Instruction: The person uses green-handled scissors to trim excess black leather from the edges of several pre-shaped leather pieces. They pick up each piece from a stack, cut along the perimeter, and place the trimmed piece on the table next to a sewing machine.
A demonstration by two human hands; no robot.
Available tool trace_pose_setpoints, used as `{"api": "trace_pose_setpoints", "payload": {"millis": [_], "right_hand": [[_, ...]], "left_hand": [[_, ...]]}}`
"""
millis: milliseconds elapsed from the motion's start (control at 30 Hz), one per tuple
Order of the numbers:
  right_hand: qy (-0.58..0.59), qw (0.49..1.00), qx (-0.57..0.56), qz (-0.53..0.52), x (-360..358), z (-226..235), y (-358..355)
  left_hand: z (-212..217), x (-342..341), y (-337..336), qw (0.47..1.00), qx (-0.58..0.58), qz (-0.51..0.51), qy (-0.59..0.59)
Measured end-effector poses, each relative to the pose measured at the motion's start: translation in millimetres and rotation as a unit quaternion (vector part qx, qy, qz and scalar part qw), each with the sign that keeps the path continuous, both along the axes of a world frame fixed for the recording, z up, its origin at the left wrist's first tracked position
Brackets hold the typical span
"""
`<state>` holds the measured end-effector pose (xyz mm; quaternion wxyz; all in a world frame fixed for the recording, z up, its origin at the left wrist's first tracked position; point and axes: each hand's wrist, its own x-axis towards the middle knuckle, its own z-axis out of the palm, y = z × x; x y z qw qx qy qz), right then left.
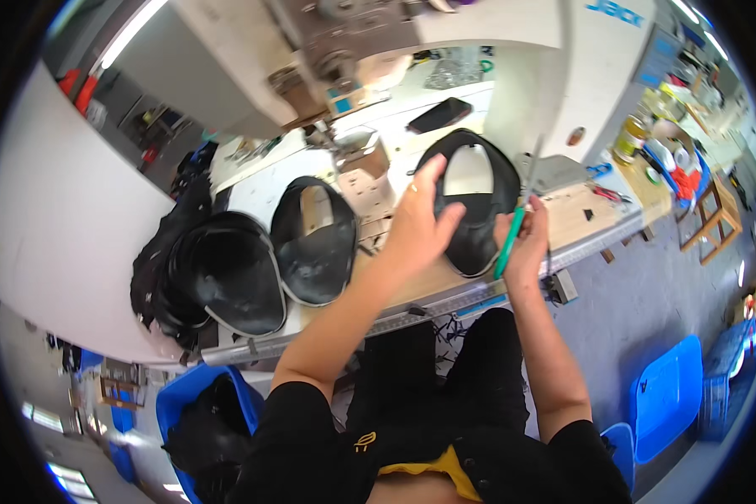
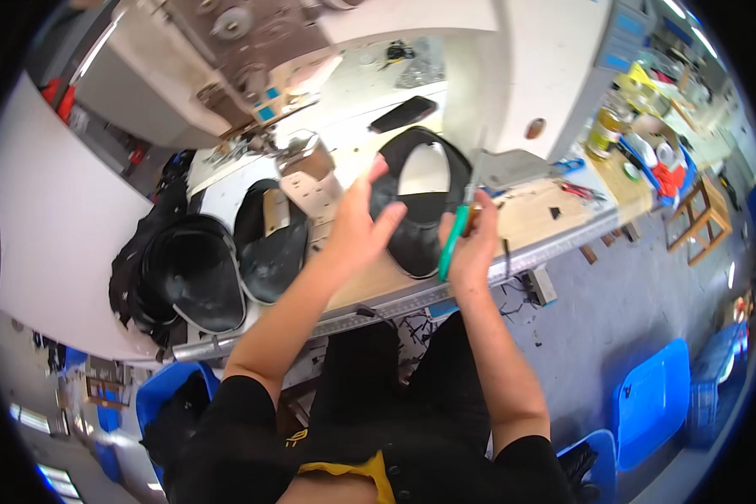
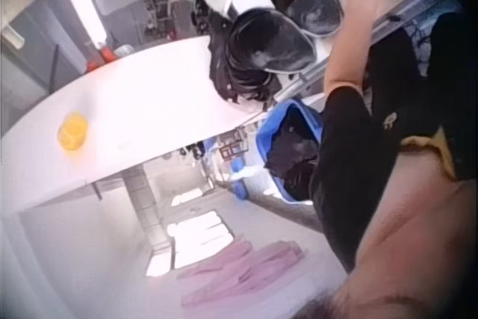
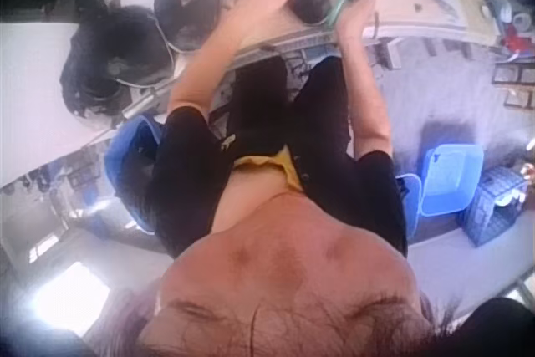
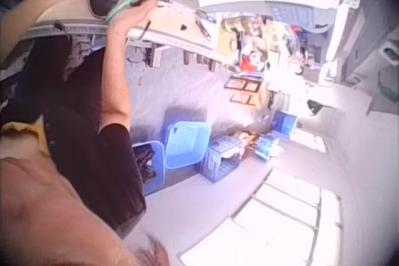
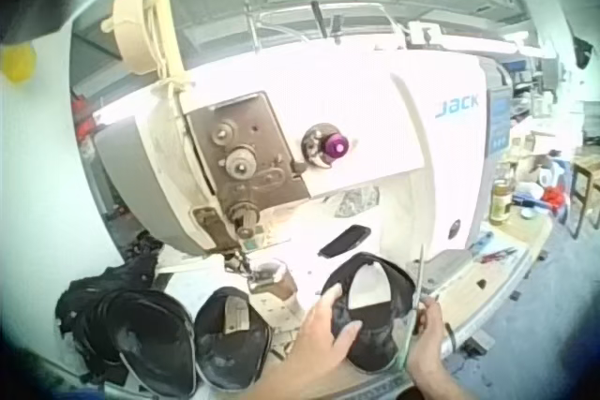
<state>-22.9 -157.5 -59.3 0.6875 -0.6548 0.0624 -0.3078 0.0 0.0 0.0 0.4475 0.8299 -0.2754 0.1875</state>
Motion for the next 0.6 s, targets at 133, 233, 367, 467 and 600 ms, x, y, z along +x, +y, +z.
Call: {"api": "trace_pose_setpoints", "payload": {"millis": [133,233,367,467,600], "right_hand": [[-0.061,0.997,-0.004,-0.054,25.9,-6.9,-20.1],[-0.092,0.993,0.014,-0.072,-9.1,17.4,22.7],[-0.087,0.995,-0.024,-0.048,-39.9,26.0,15.9],[-0.079,0.997,-0.013,-0.023,-51.9,27.7,25.1],[-0.051,0.998,-0.024,0.011,-63.5,32.1,43.6]], "left_hand": [[-43.7,-48.5,8.4,0.995,0.094,-0.031,-0.015],[-45.8,-82.6,53.9,0.997,0.058,-0.031,0.026],[-24.1,-114.1,132.0,0.983,0.019,0.154,-0.101],[-18.5,-126.7,216.8,0.919,-0.019,0.371,-0.134],[-7.8,-133.4,282.3,0.887,-0.096,0.449,-0.039]]}}
